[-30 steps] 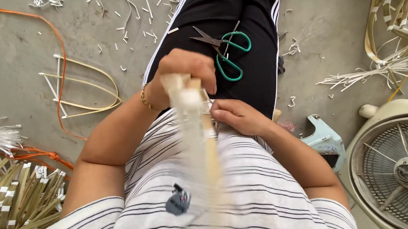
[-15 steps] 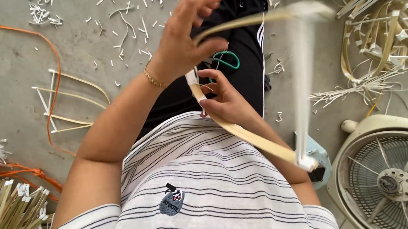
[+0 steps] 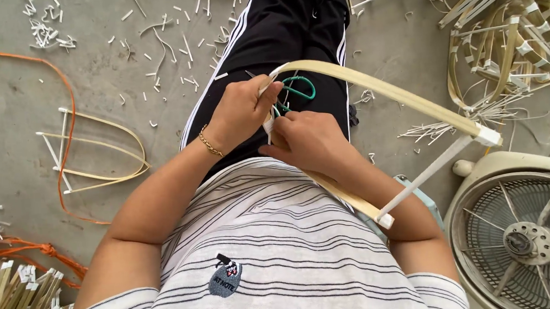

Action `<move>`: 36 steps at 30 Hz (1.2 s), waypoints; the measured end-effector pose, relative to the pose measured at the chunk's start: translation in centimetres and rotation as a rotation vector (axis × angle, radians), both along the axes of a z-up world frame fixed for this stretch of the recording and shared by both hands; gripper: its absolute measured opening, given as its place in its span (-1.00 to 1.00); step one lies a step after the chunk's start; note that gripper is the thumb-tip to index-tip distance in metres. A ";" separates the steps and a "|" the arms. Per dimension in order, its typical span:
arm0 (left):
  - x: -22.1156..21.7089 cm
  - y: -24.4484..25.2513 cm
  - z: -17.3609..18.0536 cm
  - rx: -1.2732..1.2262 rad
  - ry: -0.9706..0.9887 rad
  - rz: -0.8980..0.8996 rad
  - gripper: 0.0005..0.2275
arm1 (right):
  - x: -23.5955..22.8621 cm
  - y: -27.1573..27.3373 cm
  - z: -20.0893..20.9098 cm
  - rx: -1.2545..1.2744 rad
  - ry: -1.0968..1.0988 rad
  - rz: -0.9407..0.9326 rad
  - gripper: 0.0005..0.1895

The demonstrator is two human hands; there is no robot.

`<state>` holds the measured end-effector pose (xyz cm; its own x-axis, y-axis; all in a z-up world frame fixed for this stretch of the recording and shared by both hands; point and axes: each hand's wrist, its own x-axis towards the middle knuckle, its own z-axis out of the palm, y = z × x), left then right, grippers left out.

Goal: The recorder is assembling small wooden or bamboo frames, using scissors and tape to secure components.

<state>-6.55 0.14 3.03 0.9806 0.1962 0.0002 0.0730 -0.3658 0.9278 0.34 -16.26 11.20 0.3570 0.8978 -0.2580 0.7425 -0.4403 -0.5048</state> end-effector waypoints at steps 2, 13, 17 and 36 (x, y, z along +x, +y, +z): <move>0.1 0.2 0.3 -0.031 0.001 0.008 -0.61 | 0.1 -0.2 -0.7 0.004 -0.005 0.003 -0.59; -1.1 -0.1 0.6 -0.063 -0.152 0.042 -0.65 | 0.1 -4.2 -10.5 0.291 0.585 -0.305 -0.69; -1.3 -0.7 0.3 -0.075 -0.158 0.086 -0.67 | -0.3 -4.6 -12.6 0.289 0.958 -0.692 -0.58; -0.2 5.4 -5.1 -0.226 -0.072 0.438 -0.58 | 0.8 -4.6 -7.9 0.596 0.492 -0.152 -0.56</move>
<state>-6.75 5.49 -2.11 0.8051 0.5926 -0.0253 0.1076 -0.1040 0.9887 1.18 -20.90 3.30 0.4568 0.8849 0.0915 0.3254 -0.0704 -0.9430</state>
